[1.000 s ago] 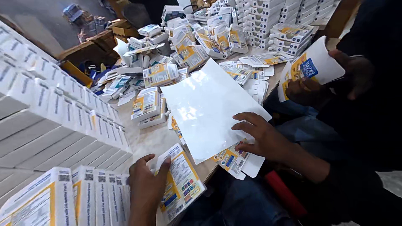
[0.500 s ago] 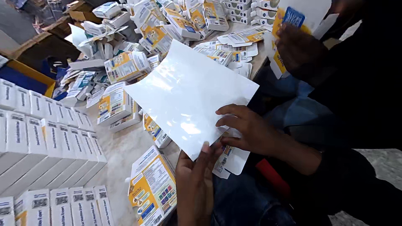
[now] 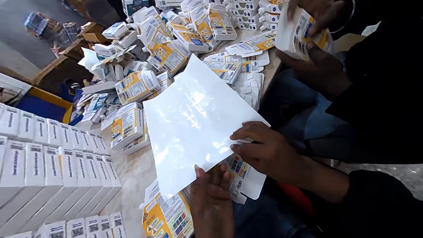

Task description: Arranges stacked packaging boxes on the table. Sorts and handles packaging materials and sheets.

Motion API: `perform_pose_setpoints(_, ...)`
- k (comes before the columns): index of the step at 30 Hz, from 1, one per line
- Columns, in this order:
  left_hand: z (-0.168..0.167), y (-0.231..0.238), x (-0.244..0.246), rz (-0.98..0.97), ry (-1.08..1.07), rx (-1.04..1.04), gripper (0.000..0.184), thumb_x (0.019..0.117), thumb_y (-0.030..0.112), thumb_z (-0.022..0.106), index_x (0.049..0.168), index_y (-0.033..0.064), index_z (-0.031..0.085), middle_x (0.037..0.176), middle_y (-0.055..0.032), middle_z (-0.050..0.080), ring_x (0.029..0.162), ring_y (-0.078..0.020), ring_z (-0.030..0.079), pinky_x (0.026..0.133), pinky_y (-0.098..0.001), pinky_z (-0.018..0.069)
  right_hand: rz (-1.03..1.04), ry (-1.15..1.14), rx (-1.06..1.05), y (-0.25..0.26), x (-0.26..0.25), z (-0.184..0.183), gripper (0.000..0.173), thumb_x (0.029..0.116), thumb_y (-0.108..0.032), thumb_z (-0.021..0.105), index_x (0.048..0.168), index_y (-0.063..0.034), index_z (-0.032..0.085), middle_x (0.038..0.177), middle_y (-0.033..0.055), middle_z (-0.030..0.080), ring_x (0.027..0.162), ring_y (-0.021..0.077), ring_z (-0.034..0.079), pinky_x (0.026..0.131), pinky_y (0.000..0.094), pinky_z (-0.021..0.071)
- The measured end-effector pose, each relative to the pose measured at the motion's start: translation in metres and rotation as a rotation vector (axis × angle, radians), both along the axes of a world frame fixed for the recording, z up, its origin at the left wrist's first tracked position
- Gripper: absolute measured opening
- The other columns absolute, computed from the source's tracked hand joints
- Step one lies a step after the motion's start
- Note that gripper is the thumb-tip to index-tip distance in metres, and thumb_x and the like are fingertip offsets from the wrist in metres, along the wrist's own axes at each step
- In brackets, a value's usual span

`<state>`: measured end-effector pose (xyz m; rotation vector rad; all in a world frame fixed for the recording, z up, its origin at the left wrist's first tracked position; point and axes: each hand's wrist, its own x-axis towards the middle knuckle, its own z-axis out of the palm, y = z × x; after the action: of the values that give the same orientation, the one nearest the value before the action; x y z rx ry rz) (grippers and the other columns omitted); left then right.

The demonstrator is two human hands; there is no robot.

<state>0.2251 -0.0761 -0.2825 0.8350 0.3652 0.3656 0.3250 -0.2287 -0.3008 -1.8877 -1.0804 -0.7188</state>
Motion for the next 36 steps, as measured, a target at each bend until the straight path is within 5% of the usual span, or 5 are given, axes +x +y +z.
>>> perform_pose_setpoints(5, -0.002, -0.008, 0.002, 0.035, 0.077, -0.002, 0.022, 0.1075, 0.005, 0.044, 0.109, -0.0087, 0.061, 0.090, -0.0200, 0.074, 0.079, -0.0239, 0.076, 0.076, -0.0356, 0.0648, 0.067, -0.027, -0.002, 0.006, -0.006, -0.005, 0.013, 0.0959, -0.009, 0.065, 0.094, -0.0079, 0.078, 0.110, 0.0077, 0.072, 0.112, 0.0205, 0.067, 0.109, 0.0417, 0.0483)
perform_pose_setpoints(10, -0.010, -0.015, 0.003, 0.061, 0.070, 0.060, 0.016, 0.1044, -0.004, 0.046, 0.102, -0.0089, 0.061, 0.081, -0.0177, 0.071, 0.069, -0.0205, 0.073, 0.069, -0.0324, 0.0639, 0.153, 0.180, -0.001, 0.008, -0.008, -0.004, 0.011, 0.0875, -0.012, 0.071, 0.095, -0.0074, 0.077, 0.103, 0.0024, 0.074, 0.112, 0.0154, 0.067, 0.107, 0.0341, 0.0499)
perform_pose_setpoints(16, -0.014, -0.024, 0.005, 0.098, 0.087, 0.137, 0.014, 0.1021, -0.007, 0.049, 0.099, -0.0105, 0.062, 0.077, -0.0158, 0.069, 0.062, -0.0162, 0.069, 0.063, -0.0294, 0.0624, 0.325, 0.456, 0.088, 0.007, -0.010, 0.002, 0.013, 0.0819, -0.010, 0.071, 0.092, -0.0031, 0.075, 0.101, 0.0045, 0.073, 0.095, 0.0057, 0.070, 0.079, 0.0204, 0.0604)
perform_pose_setpoints(27, -0.012, -0.021, 0.002, 0.153, 0.094, 0.249, 0.015, 0.0893, -0.022, 0.057, 0.094, -0.0096, 0.064, 0.074, -0.0137, 0.072, 0.059, -0.0153, 0.070, 0.058, -0.0269, 0.0624, 0.451, 0.548, 0.069, 0.002, -0.005, 0.004, 0.013, 0.0907, -0.015, 0.077, 0.088, -0.0024, 0.078, 0.099, 0.0037, 0.076, 0.096, 0.0059, 0.071, 0.083, 0.0212, 0.0605)
perform_pose_setpoints(36, -0.013, -0.014, -0.002, 0.103, 0.078, 0.376, 0.016, 0.0867, -0.022, 0.060, 0.096, -0.0093, 0.064, 0.076, -0.0131, 0.073, 0.064, -0.0169, 0.073, 0.067, -0.0288, 0.0642, 0.522, 0.711, 0.023, -0.002, -0.001, 0.007, 0.007, 0.0908, -0.005, 0.073, 0.088, -0.0023, 0.078, 0.099, 0.0033, 0.077, 0.093, 0.0064, 0.072, 0.082, 0.0227, 0.0612)
